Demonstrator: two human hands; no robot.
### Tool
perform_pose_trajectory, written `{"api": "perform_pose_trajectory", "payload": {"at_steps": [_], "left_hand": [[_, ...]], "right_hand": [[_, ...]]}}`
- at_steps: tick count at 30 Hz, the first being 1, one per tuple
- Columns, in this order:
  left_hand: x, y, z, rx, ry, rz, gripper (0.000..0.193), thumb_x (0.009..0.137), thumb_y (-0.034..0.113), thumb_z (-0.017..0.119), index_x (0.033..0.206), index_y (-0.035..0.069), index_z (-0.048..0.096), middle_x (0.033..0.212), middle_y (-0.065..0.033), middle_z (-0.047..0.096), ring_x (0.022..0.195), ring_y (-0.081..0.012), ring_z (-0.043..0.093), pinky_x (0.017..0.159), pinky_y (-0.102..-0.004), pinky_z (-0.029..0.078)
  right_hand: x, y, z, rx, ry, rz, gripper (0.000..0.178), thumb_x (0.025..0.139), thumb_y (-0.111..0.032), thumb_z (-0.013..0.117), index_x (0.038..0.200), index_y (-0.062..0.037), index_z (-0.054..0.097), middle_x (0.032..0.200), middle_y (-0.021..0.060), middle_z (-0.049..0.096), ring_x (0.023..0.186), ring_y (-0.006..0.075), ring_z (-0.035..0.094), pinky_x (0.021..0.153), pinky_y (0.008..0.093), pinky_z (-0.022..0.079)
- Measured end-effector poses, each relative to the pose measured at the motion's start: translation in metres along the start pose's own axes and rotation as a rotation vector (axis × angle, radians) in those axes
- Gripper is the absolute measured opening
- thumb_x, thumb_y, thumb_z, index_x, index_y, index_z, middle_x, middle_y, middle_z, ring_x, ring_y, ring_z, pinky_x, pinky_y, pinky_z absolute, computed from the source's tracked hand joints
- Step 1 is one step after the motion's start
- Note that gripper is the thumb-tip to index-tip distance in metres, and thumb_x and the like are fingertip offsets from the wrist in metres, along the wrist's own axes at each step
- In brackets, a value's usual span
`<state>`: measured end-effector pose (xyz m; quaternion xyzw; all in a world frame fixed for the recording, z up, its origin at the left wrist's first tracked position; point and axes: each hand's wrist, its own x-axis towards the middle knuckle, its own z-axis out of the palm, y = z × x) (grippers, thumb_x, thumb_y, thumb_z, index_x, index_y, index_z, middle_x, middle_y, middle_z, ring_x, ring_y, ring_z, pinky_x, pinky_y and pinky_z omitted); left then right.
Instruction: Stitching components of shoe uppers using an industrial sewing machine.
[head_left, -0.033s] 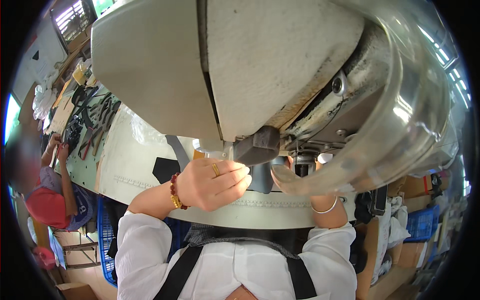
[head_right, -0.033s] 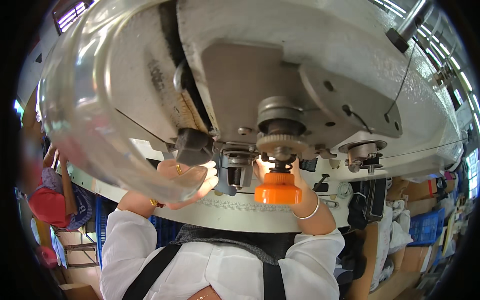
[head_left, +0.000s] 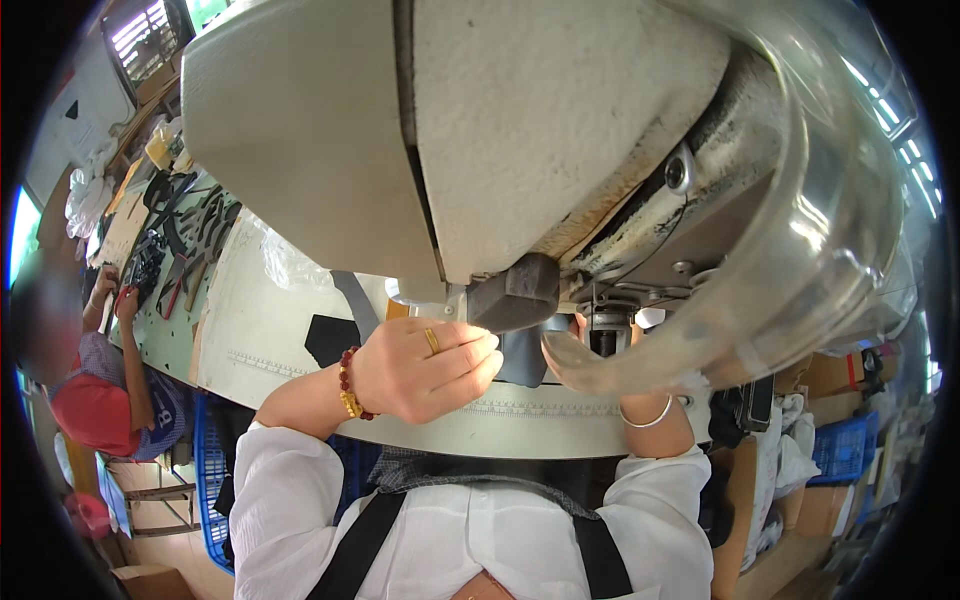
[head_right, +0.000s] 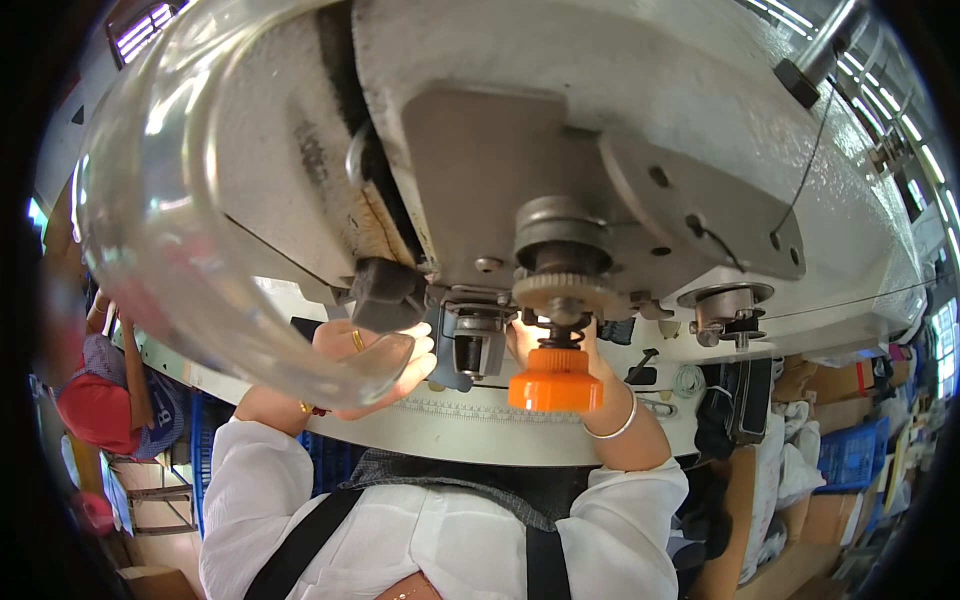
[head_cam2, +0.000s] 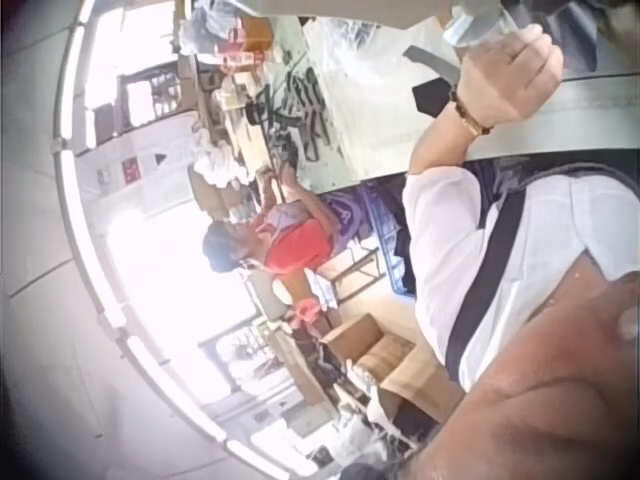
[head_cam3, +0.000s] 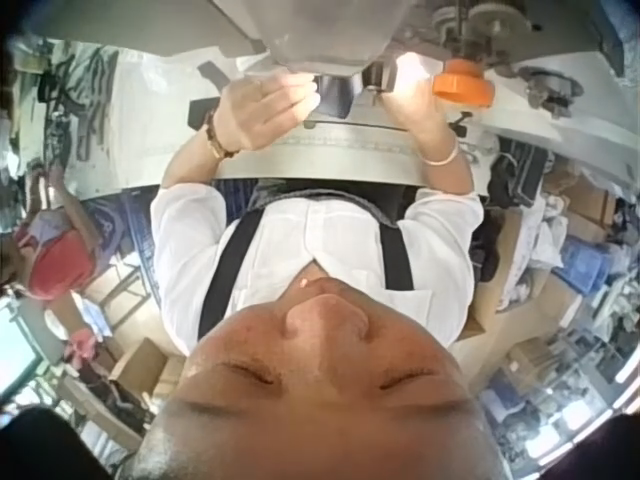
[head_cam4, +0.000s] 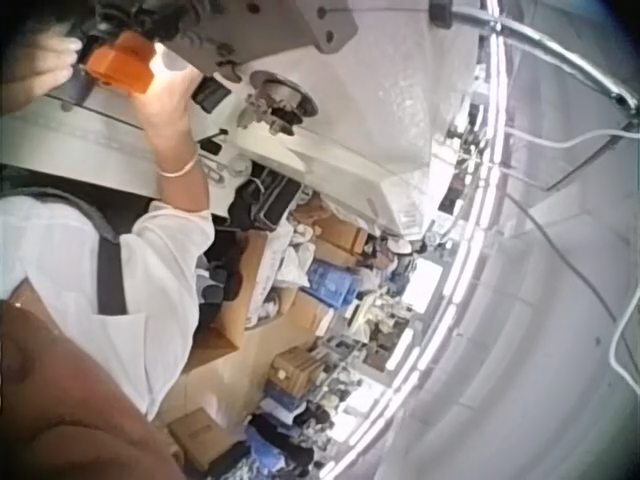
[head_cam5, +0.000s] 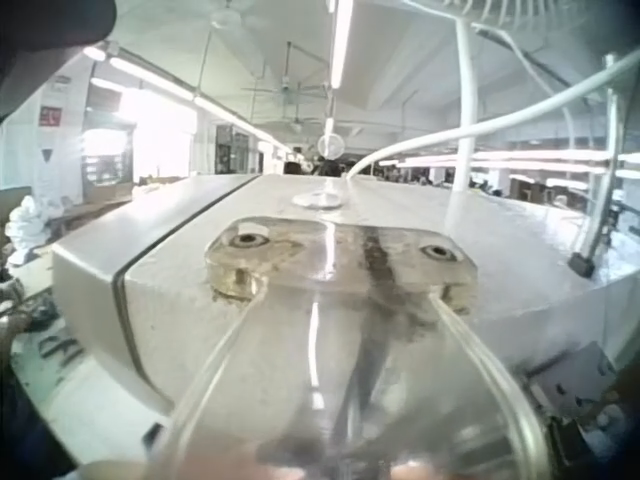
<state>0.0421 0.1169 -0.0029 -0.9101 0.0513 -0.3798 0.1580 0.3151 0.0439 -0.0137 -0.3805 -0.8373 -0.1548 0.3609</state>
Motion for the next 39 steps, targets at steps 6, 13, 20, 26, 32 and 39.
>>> {"api": "perform_pose_trajectory", "payload": {"at_steps": [6, 13, 20, 26, 32, 39], "left_hand": [[-0.003, 0.007, 0.013, -0.085, 0.177, -0.100, 0.016, 0.078, 0.006, 0.076, 0.094, 0.004, 0.073, 0.092, -0.0059, 0.073, 0.085, -0.0196, 0.073, 0.064, -0.0264, 0.060], [-0.022, 0.002, 0.031, -0.110, 0.108, -0.157, 0.018, 0.076, 0.009, 0.076, 0.093, 0.007, 0.073, 0.087, -0.0035, 0.068, 0.079, -0.0171, 0.068, 0.056, -0.0260, 0.055], [-0.037, -0.010, 0.043, -0.101, 0.063, -0.225, 0.018, 0.066, 0.012, 0.078, 0.082, 0.013, 0.070, 0.083, -0.0037, 0.063, 0.083, -0.0190, 0.069, 0.054, -0.0298, 0.051], [-0.047, -0.009, 0.057, -0.086, 0.078, -0.307, 0.023, 0.058, 0.017, 0.082, 0.075, 0.011, 0.068, 0.095, -0.0060, 0.069, 0.090, -0.0249, 0.070, 0.069, -0.0370, 0.054], [-0.058, -0.008, 0.067, -0.041, 0.085, -0.393, 0.021, 0.058, 0.009, 0.080, 0.075, 0.007, 0.068, 0.103, -0.0066, 0.071, 0.093, -0.0265, 0.068, 0.082, -0.0412, 0.053], [-0.064, -0.022, 0.076, -0.078, 0.096, -0.284, 0.019, 0.066, -0.008, 0.079, 0.075, 0.004, 0.066, 0.093, -0.0099, 0.068, 0.077, -0.0250, 0.065, 0.065, -0.0363, 0.052]], "right_hand": [[-0.005, -0.012, -0.005, -0.075, -0.032, -0.012, 0.027, 0.077, 0.010, 0.072, 0.103, 0.0037, 0.066, 0.101, 0.0174, 0.068, 0.082, 0.0244, 0.067, 0.083, 0.0423, 0.058], [-0.005, -0.016, -0.004, -0.124, -0.038, -0.013, 0.026, 0.077, 0.008, 0.072, 0.102, 0.0030, 0.066, 0.100, 0.0169, 0.068, 0.082, 0.0247, 0.067, 0.082, 0.0422, 0.057], [-0.005, -0.012, 0.000, -0.142, -0.027, -0.002, 0.025, 0.078, 0.007, 0.072, 0.102, 0.0023, 0.066, 0.099, 0.0164, 0.068, 0.083, 0.0251, 0.067, 0.082, 0.0421, 0.056], [-0.006, -0.006, 0.006, -0.166, -0.016, -0.005, 0.024, 0.078, 0.006, 0.072, 0.101, 0.0016, 0.066, 0.099, 0.0160, 0.068, 0.083, 0.0254, 0.067, 0.081, 0.0420, 0.056], [-0.007, -0.003, 0.011, -0.190, -0.003, 0.007, 0.024, 0.078, 0.005, 0.072, 0.101, 0.0010, 0.066, 0.098, 0.0155, 0.068, 0.084, 0.0256, 0.067, 0.081, 0.0420, 0.055], [-0.007, 0.000, 0.014, -0.226, 0.000, 0.024, 0.023, 0.078, 0.004, 0.072, 0.100, 0.0002, 0.066, 0.098, 0.0150, 0.068, 0.084, 0.0260, 0.066, 0.080, 0.0419, 0.054]]}}
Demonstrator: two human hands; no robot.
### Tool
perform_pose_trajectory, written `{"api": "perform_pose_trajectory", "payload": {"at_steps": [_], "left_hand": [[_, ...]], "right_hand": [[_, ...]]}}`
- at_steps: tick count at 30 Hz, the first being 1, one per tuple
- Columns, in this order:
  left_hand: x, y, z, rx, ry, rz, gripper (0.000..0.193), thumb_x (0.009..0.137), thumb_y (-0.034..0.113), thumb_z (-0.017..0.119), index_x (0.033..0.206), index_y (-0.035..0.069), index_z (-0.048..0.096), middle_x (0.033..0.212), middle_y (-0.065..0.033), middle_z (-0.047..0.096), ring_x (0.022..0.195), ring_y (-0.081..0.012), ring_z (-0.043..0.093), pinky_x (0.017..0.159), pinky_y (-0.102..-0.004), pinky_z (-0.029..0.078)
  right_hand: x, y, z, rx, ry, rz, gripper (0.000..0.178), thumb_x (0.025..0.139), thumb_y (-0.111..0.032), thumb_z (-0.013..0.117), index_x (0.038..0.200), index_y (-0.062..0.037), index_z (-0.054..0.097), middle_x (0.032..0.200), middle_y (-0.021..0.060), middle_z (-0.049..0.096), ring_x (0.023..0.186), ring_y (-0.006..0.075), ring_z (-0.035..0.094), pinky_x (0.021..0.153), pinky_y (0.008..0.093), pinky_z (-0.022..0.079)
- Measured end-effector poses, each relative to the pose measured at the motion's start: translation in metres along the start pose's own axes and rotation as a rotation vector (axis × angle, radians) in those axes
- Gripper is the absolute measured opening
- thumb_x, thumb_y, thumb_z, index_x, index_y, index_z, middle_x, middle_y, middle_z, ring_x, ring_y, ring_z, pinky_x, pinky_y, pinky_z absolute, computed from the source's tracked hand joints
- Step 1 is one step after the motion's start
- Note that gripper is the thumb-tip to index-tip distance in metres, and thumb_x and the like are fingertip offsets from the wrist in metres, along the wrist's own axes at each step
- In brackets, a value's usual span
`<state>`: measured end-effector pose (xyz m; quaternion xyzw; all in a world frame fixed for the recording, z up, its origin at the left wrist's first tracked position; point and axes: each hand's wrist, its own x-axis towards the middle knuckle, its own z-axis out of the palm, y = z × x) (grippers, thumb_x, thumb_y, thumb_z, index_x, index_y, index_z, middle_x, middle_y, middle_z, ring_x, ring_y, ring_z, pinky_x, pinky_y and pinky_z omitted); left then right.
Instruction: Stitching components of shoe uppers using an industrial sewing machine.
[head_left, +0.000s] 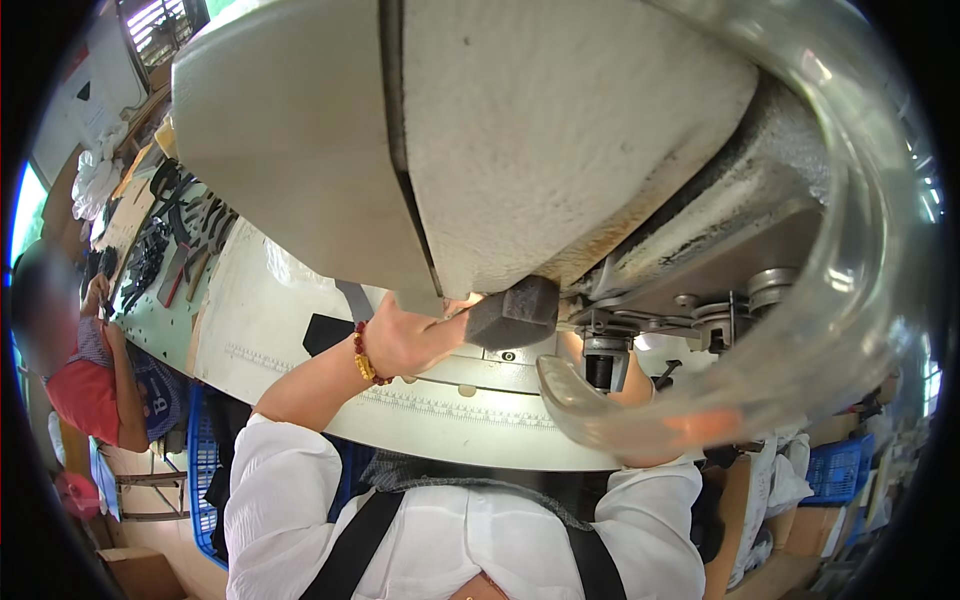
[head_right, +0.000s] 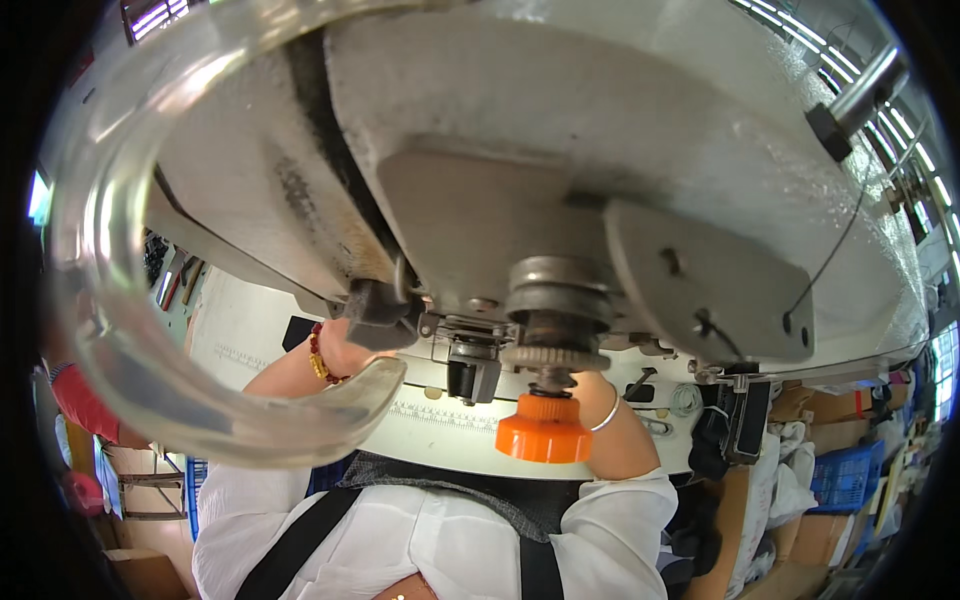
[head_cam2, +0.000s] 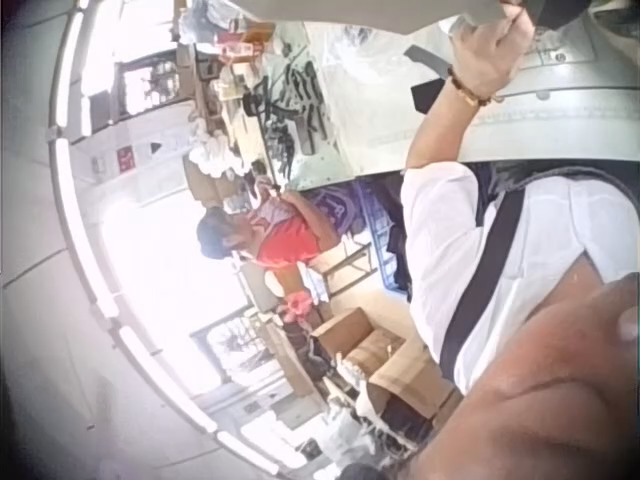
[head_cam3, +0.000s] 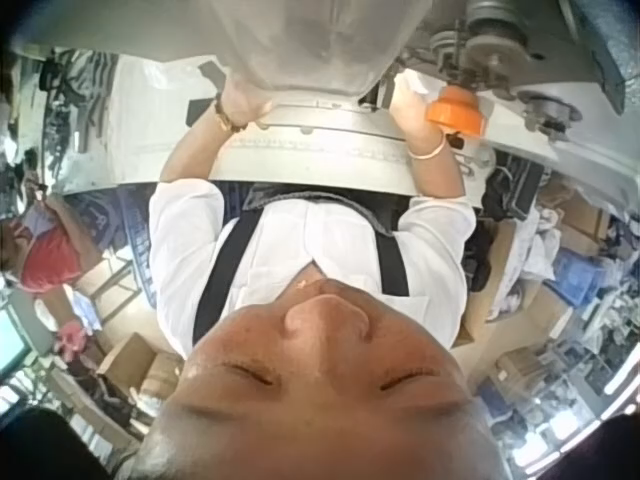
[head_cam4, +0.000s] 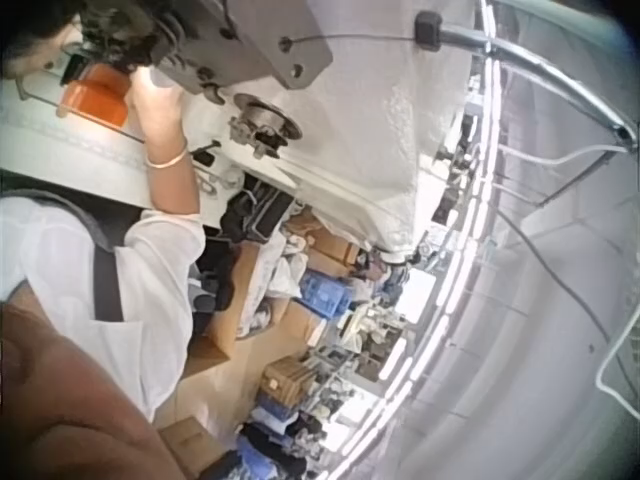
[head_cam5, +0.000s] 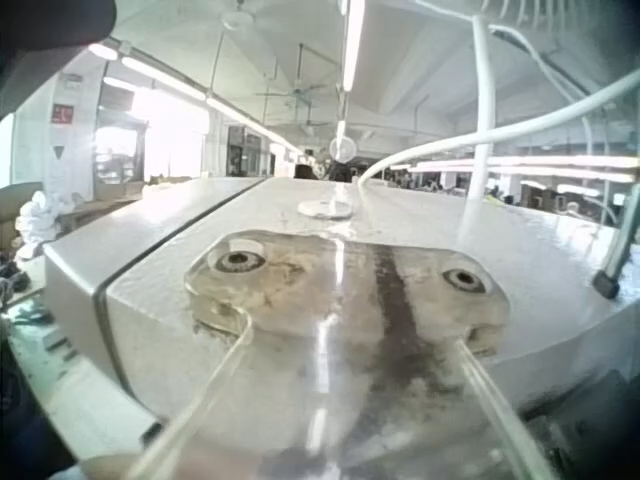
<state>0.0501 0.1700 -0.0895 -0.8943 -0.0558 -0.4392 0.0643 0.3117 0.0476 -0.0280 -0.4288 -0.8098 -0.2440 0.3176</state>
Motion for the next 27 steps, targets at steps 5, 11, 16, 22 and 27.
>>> {"api": "perform_pose_trajectory", "payload": {"at_steps": [5, 11, 16, 22, 27], "left_hand": [[-0.015, -0.008, 0.008, -0.058, 0.047, -0.028, 0.022, 0.071, -0.012, 0.078, 0.080, 0.002, 0.064, 0.083, -0.0106, 0.064, 0.070, -0.0258, 0.063, 0.059, -0.0345, 0.051], [-0.030, -0.026, 0.034, -0.096, -0.001, -0.035, 0.023, 0.074, -0.014, 0.075, 0.084, 0.001, 0.061, 0.086, -0.0133, 0.066, 0.072, -0.0296, 0.065, 0.061, -0.0368, 0.053], [-0.001, -0.004, 0.003, -0.068, 0.106, -0.025, 0.024, 0.076, -0.014, 0.075, 0.083, 0.001, 0.059, 0.094, -0.0163, 0.069, 0.080, -0.0308, 0.068, 0.067, -0.0390, 0.056], [0.033, 0.007, -0.016, 0.027, 0.160, 0.038, 0.021, 0.077, -0.011, 0.076, 0.085, 0.002, 0.061, 0.101, -0.0161, 0.070, 0.089, -0.0310, 0.069, 0.073, -0.0410, 0.057], [0.018, -0.003, -0.001, -0.098, 0.069, -0.035, 0.020, 0.077, -0.008, 0.075, 0.087, 0.004, 0.063, 0.101, -0.0113, 0.071, 0.089, -0.0302, 0.069, 0.072, -0.0406, 0.056]], "right_hand": [[-0.001, 0.001, 0.003, -0.036, -0.003, 0.016, 0.022, 0.079, 0.003, 0.072, 0.100, -0.0003, 0.066, 0.097, 0.0147, 0.068, 0.085, 0.0262, 0.066, 0.080, 0.0418, 0.054], [-0.005, 0.006, 0.010, -0.084, 0.003, 0.034, 0.021, 0.079, 0.002, 0.072, 0.099, -0.0009, 0.066, 0.097, 0.0143, 0.068, 0.085, 0.0265, 0.066, 0.080, 0.0417, 0.053], [-0.014, 0.013, 0.022, -0.170, 0.007, 0.037, 0.021, 0.079, 0.001, 0.072, 0.099, -0.0015, 0.066, 0.096, 0.0139, 0.067, 0.086, 0.0267, 0.066, 0.079, 0.0416, 0.053], [-0.026, 0.023, 0.042, -0.318, 0.019, 0.012, 0.020, 0.079, 0.000, 0.072, 0.098, -0.0021, 0.066, 0.096, 0.0135, 0.067, 0.086, 0.0270, 0.066, 0.079, 0.0416, 0.052], [-0.036, 0.029, 0.053, -0.414, 0.020, -0.001, 0.019, 0.080, -0.001, 0.072, 0.098, -0.0026, 0.066, 0.095, 0.0131, 0.067, 0.087, 0.0273, 0.066, 0.078, 0.0415, 0.052]]}}
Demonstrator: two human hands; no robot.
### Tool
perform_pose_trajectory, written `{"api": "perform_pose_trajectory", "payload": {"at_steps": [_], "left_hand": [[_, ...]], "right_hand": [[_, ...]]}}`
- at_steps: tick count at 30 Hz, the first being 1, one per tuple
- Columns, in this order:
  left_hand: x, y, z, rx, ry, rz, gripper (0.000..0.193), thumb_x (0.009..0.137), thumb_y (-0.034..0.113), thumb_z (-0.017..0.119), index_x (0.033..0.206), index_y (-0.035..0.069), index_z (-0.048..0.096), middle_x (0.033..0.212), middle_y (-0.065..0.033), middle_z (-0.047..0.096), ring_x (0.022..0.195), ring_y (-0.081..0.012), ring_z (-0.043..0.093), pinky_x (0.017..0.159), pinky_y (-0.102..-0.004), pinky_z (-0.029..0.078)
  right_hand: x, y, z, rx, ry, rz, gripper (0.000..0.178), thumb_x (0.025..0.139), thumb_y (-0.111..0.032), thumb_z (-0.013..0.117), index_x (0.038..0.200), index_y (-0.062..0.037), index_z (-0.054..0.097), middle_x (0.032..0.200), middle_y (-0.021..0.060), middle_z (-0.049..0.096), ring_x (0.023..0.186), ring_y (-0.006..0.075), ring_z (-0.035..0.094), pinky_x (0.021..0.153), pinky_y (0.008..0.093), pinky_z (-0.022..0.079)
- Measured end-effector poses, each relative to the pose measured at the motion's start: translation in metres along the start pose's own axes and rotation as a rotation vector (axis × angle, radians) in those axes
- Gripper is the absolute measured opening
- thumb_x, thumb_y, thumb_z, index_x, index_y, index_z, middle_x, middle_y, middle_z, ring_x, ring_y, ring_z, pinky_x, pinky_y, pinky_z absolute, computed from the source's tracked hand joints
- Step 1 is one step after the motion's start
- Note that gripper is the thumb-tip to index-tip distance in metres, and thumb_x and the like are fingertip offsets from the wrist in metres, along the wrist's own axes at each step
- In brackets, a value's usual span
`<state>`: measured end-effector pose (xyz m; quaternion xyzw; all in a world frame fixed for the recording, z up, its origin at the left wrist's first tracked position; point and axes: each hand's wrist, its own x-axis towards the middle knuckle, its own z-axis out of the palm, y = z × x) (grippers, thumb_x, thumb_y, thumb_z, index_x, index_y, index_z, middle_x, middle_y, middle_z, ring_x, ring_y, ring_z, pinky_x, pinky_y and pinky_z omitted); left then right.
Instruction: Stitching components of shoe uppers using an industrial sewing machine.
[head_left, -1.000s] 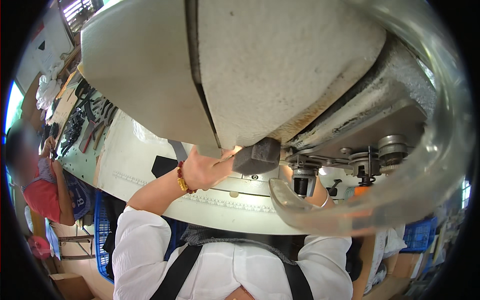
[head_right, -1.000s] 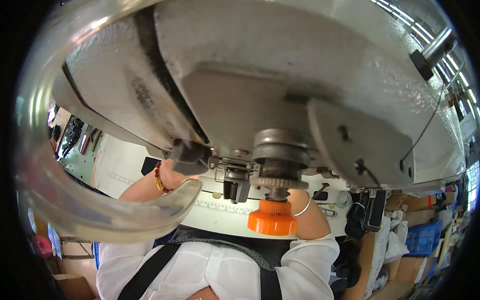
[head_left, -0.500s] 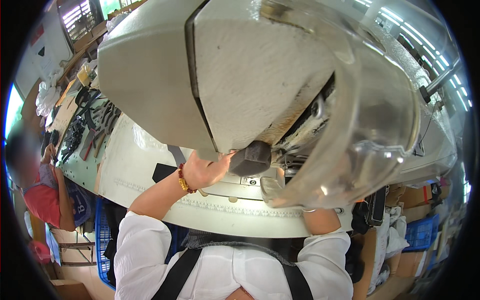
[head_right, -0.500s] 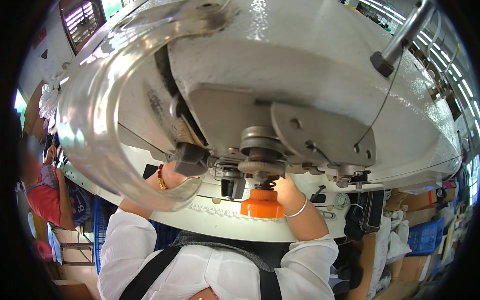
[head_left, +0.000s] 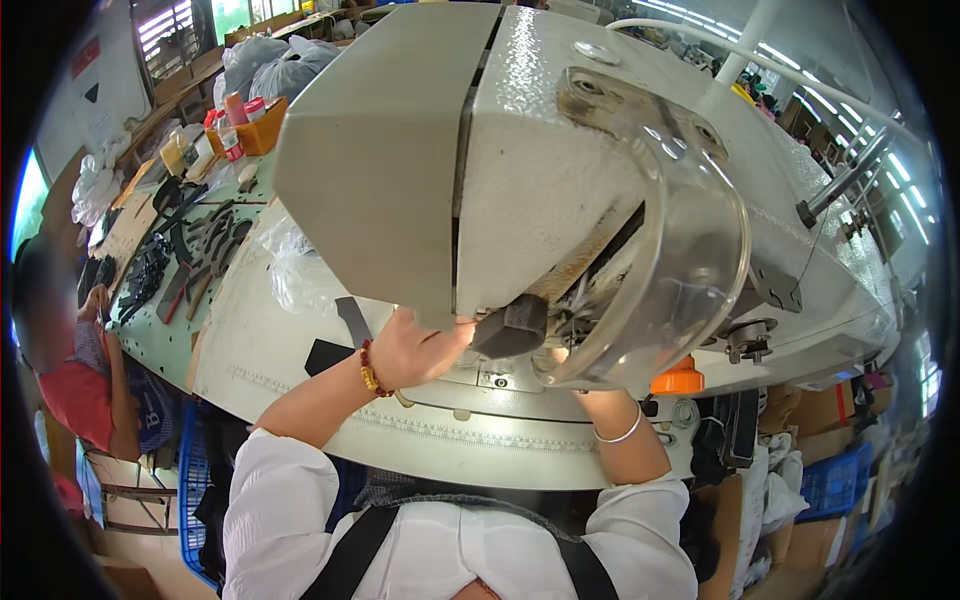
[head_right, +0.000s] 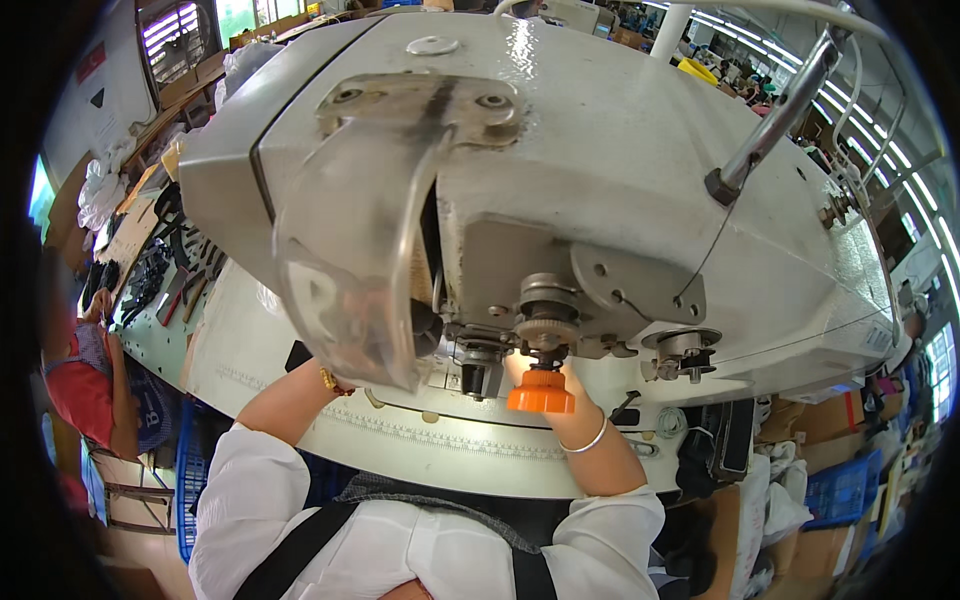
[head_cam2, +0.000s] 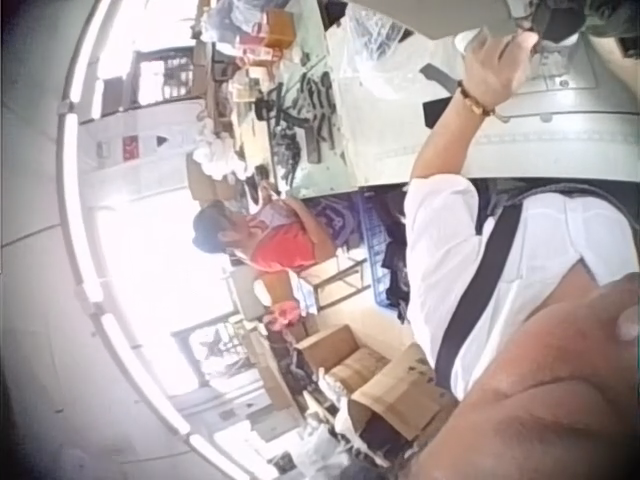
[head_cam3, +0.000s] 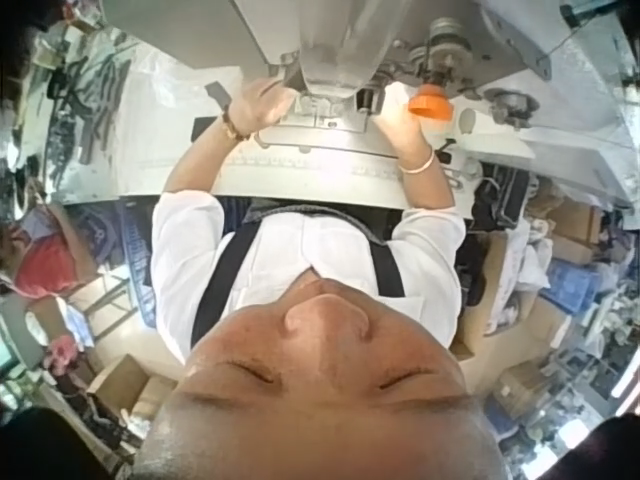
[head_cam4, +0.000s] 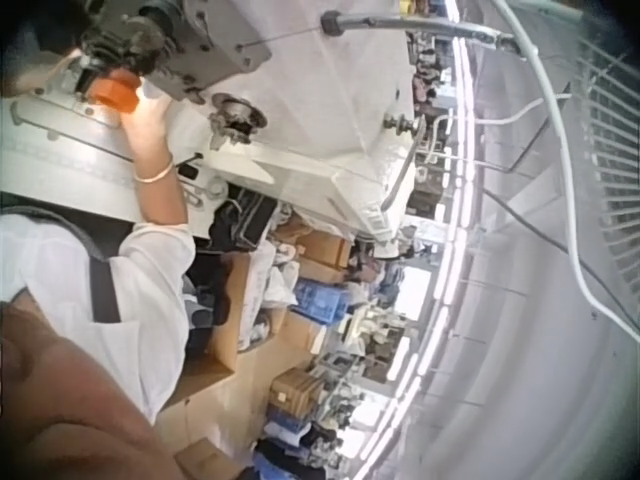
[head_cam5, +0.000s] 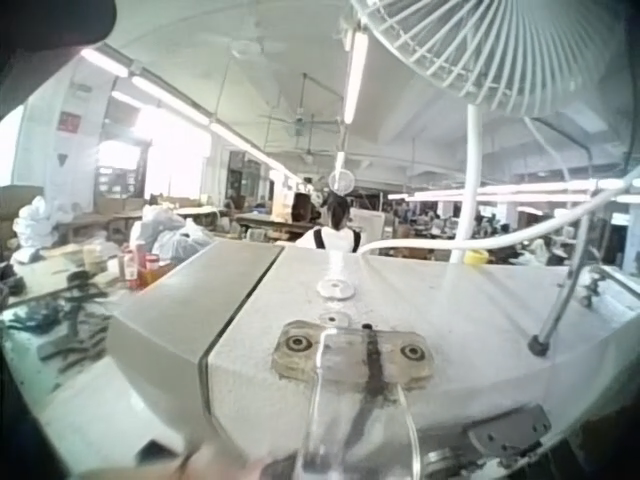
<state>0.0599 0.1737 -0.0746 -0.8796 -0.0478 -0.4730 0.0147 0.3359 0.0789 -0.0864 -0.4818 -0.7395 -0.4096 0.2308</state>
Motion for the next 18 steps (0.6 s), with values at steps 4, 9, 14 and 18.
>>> {"api": "perform_pose_trajectory", "payload": {"at_steps": [4, 9, 14, 18], "left_hand": [[-0.005, -0.004, 0.007, -0.139, -0.081, -0.165, 0.019, 0.078, -0.005, 0.076, 0.090, 0.005, 0.065, 0.098, -0.0093, 0.072, 0.083, -0.0285, 0.070, 0.067, -0.0380, 0.056], [0.005, 0.005, -0.004, 0.012, 0.060, -0.181, 0.014, 0.081, 0.001, 0.077, 0.093, 0.006, 0.072, 0.092, -0.0093, 0.073, 0.074, -0.0280, 0.071, 0.065, -0.0365, 0.056], [0.029, 0.015, -0.012, -0.161, 0.138, -0.410, 0.007, 0.087, 0.005, 0.078, 0.092, 0.004, 0.075, 0.089, -0.0105, 0.076, 0.081, -0.0299, 0.072, 0.073, -0.0373, 0.056], [0.031, 0.043, -0.038, -0.273, 0.055, -0.476, 0.006, 0.089, 0.005, 0.078, 0.094, 0.002, 0.075, 0.095, -0.0109, 0.078, 0.085, -0.0292, 0.074, 0.077, -0.0361, 0.057]], "right_hand": [[-0.009, 0.001, 0.006, -0.055, -0.001, -0.011, 0.019, 0.080, -0.002, 0.072, 0.098, -0.0031, 0.066, 0.095, 0.0129, 0.067, 0.087, 0.0275, 0.066, 0.078, 0.0414, 0.051], [0.009, -0.001, -0.002, -0.368, 0.029, -0.131, 0.018, 0.080, -0.003, 0.072, 0.097, -0.0036, 0.066, 0.094, 0.0125, 0.067, 0.087, 0.0277, 0.066, 0.078, 0.0414, 0.051], [0.048, 0.001, -0.068, 0.313, -0.141, 0.323, 0.007, 0.080, -0.003, 0.067, 0.086, -0.0066, 0.068, 0.078, 0.0095, 0.065, 0.075, 0.0289, 0.065, 0.069, 0.0443, 0.050], [0.057, -0.014, -0.148, -0.020, -0.391, 0.146, 0.007, 0.081, -0.006, 0.065, 0.087, -0.0080, 0.067, 0.073, 0.0056, 0.056, 0.071, 0.0259, 0.060, 0.070, 0.0405, 0.046]]}}
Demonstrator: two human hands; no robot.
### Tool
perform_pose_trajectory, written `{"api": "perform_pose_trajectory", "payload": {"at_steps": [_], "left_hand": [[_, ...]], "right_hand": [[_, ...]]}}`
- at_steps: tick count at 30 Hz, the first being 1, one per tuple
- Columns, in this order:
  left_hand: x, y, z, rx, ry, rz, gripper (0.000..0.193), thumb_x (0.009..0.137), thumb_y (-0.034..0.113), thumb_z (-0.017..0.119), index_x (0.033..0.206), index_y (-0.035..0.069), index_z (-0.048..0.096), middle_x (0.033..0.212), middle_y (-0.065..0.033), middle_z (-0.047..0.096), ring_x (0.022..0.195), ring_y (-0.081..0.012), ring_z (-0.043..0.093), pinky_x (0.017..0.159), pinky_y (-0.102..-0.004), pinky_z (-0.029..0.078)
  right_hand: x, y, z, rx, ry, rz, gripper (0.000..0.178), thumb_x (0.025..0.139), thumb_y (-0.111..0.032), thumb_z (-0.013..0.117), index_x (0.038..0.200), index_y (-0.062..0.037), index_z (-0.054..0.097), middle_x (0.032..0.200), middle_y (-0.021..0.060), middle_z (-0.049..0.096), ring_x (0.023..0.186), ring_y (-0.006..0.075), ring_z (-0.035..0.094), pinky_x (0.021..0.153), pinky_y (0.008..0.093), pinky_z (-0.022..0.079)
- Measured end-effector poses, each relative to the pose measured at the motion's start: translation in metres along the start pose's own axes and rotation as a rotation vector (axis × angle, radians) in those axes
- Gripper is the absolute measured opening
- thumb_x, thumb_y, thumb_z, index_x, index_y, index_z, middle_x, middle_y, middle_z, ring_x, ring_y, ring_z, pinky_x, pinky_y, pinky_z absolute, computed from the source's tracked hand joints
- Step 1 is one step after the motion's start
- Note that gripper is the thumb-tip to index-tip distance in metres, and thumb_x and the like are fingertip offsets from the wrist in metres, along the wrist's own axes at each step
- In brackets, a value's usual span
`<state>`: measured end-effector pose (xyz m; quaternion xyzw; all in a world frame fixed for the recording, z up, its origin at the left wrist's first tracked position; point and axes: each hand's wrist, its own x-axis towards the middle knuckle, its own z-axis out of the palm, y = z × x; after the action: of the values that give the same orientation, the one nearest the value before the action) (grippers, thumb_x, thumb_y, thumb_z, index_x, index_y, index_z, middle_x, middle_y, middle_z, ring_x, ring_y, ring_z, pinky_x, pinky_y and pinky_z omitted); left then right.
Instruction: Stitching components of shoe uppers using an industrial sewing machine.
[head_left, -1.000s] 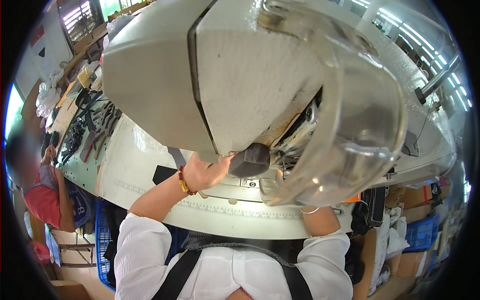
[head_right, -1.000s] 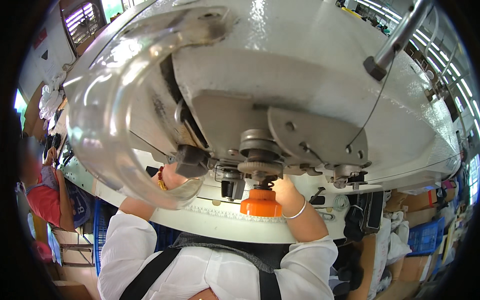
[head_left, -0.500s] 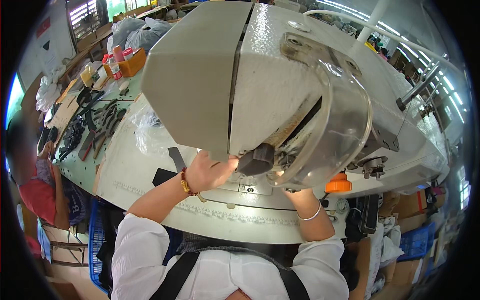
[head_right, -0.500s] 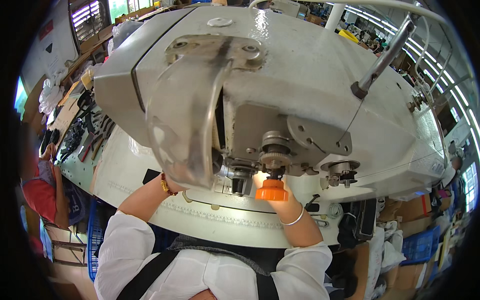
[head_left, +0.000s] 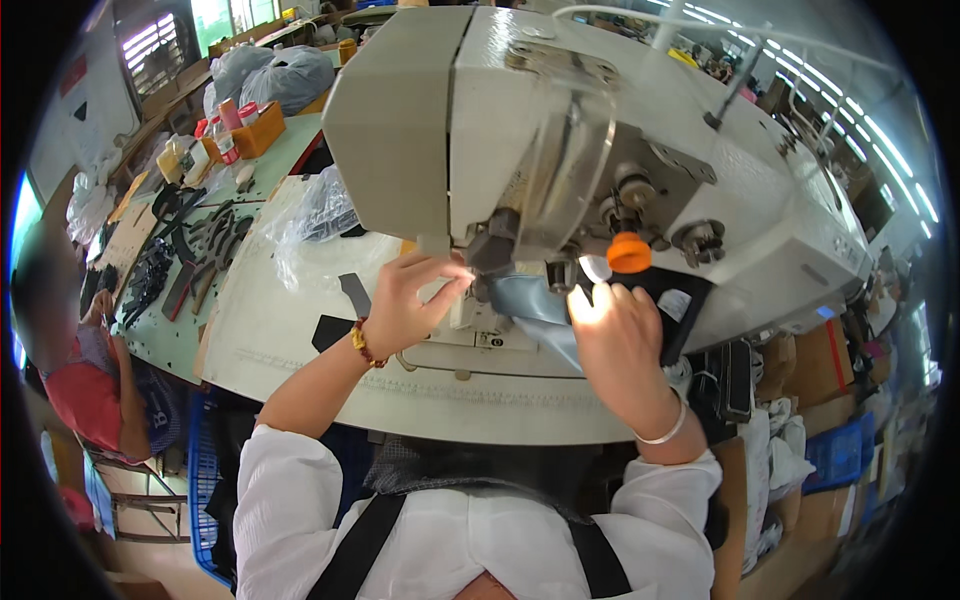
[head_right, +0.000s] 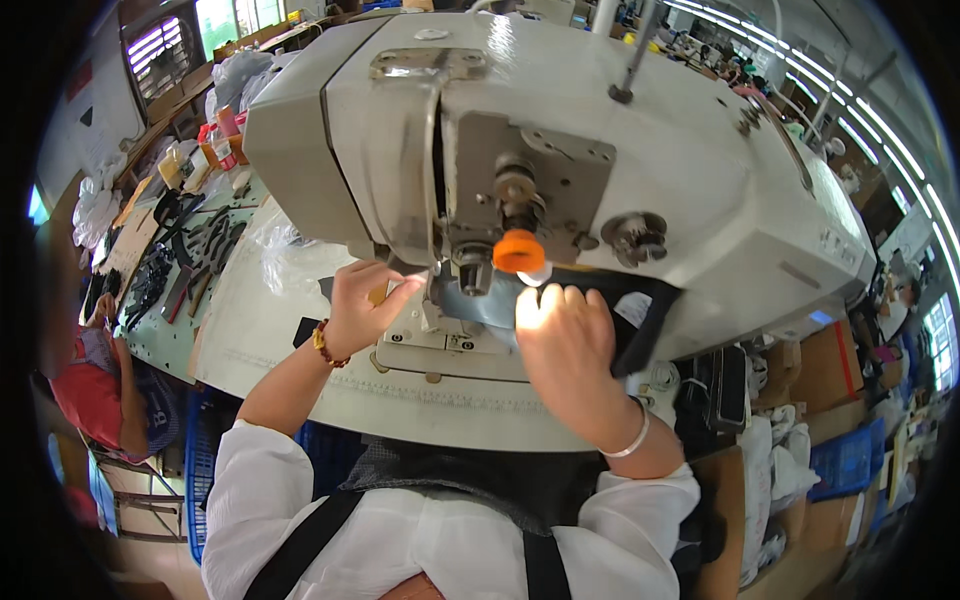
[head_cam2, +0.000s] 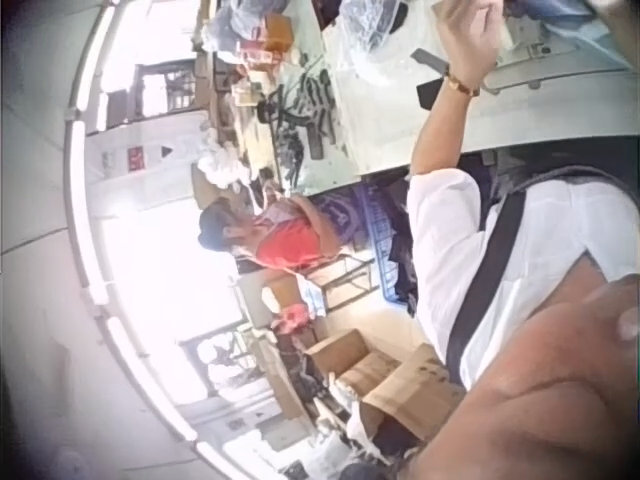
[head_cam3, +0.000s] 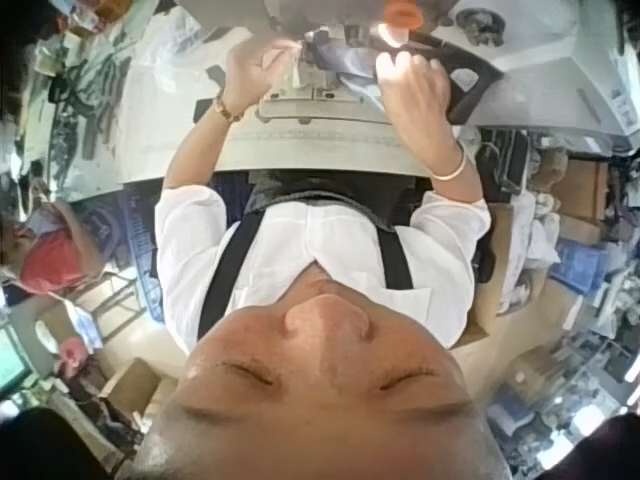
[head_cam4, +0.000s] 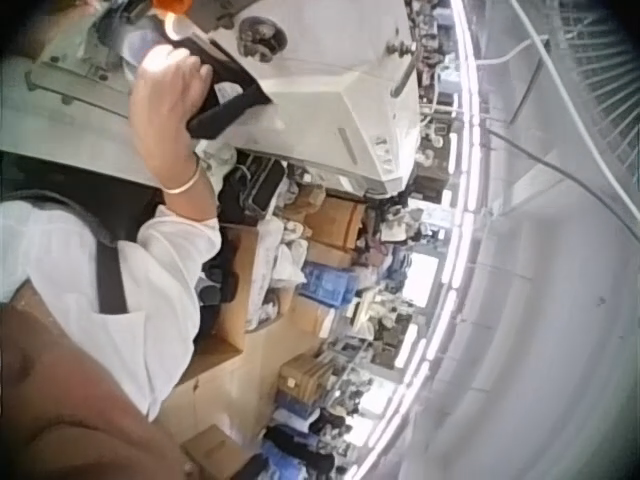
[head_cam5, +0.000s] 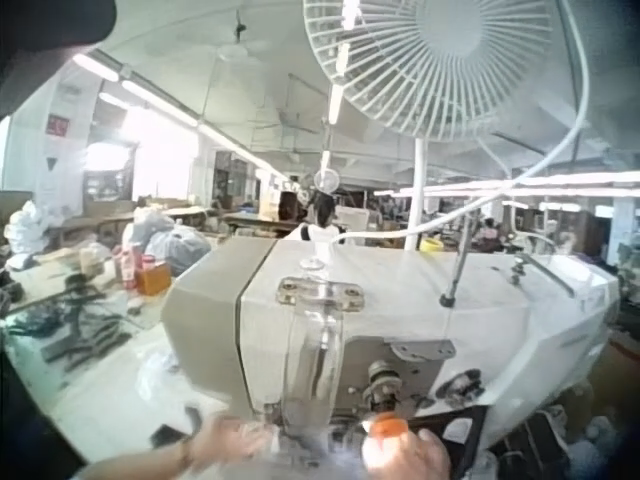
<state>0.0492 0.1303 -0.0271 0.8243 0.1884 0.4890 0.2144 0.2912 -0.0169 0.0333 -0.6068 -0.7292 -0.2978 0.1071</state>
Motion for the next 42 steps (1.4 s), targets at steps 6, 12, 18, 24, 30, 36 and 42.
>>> {"api": "perform_pose_trajectory", "payload": {"at_steps": [6, 12, 18, 24, 30, 36, 42], "left_hand": [[-0.036, 0.052, 0.007, -0.144, -0.145, 0.118, 0.010, 0.085, -0.001, 0.079, 0.092, 0.004, 0.074, 0.101, -0.0110, 0.079, 0.089, -0.0274, 0.075, 0.079, -0.0354, 0.057], [-0.052, 0.074, 0.033, -0.175, -0.388, 0.089, 0.013, 0.083, -0.007, 0.077, 0.093, 0.001, 0.075, 0.101, -0.0146, 0.078, 0.094, -0.0295, 0.075, 0.082, -0.0363, 0.058], [-0.037, 0.071, 0.043, -0.153, -0.453, 0.119, 0.008, 0.087, -0.009, 0.070, 0.092, -0.002, 0.072, 0.101, -0.0164, 0.077, 0.093, -0.0276, 0.072, 0.086, -0.0353, 0.055], [-0.021, 0.056, 0.047, -0.114, -0.488, 0.143, 0.004, 0.095, -0.005, 0.067, 0.095, -0.004, 0.071, 0.102, -0.0173, 0.075, 0.095, -0.0276, 0.071, 0.086, -0.0356, 0.054], [-0.030, 0.017, 0.024, -0.076, -0.442, 0.034, 0.006, 0.098, -0.002, 0.065, 0.099, -0.006, 0.070, 0.105, -0.0176, 0.075, 0.099, -0.0266, 0.070, 0.090, -0.0361, 0.053], [-0.047, -0.022, -0.042, 0.139, -0.407, -0.104, 0.013, 0.106, 0.000, 0.057, 0.104, -0.006, 0.069, 0.110, -0.0132, 0.074, 0.101, -0.0205, 0.068, 0.092, -0.0319, 0.052], [-0.067, -0.046, -0.063, 0.193, -0.284, -0.179, 0.015, 0.107, 0.003, 0.058, 0.108, -0.005, 0.071, 0.110, -0.0105, 0.074, 0.100, -0.0184, 0.068, 0.091, -0.0309, 0.053]], "right_hand": [[-0.063, 0.009, -0.083, 0.075, -0.174, -0.066, 0.023, 0.080, -0.011, 0.069, 0.101, -0.0030, 0.072, 0.068, 0.0036, 0.056, 0.068, 0.0211, 0.061, 0.067, 0.0369, 0.045], [-0.169, 0.092, -0.115, 0.239, -0.339, 0.406, 0.031, 0.072, 0.001, 0.071, 0.102, -0.0081, 0.071, 0.094, 0.0132, 0.073, 0.093, 0.0379, 0.069, 0.083, 0.0463, 0.054], [-0.337, 0.198, -0.213, 0.029, 0.035, 0.746, 0.051, 0.069, 0.013, 0.057, 0.115, -0.0031, 0.072, 0.102, 0.0180, 0.076, 0.098, 0.0367, 0.073, 0.092, 0.0351, 0.055], [-0.469, 0.205, -0.287, -0.231, 0.324, 1.048, 0.031, 0.087, 0.006, 0.064, 0.114, -0.0013, 0.077, 0.094, 0.0090, 0.078, 0.089, 0.0131, 0.069, 0.082, 0.0299, 0.054], [-0.589, 0.180, -0.241, -0.170, 0.346, 1.379, 0.022, 0.095, -0.013, 0.074, 0.110, 0.0023, 0.077, 0.085, 0.0023, 0.074, 0.081, 0.0081, 0.061, 0.075, 0.0274, 0.049], [-0.698, 0.141, -0.211, -0.042, 0.579, 1.540, 0.019, 0.097, -0.013, 0.075, 0.108, 0.0026, 0.076, 0.096, 0.0008, 0.074, 0.089, 0.0115, 0.065, 0.082, 0.0289, 0.050], [-0.762, 0.117, -0.138, -0.209, 0.401, 1.841, 0.047, 0.090, -0.040, 0.084, 0.115, -0.0013, 0.073, 0.120, 0.0150, 0.073, 0.110, 0.0253, 0.066, 0.095, 0.0421, 0.050]]}}
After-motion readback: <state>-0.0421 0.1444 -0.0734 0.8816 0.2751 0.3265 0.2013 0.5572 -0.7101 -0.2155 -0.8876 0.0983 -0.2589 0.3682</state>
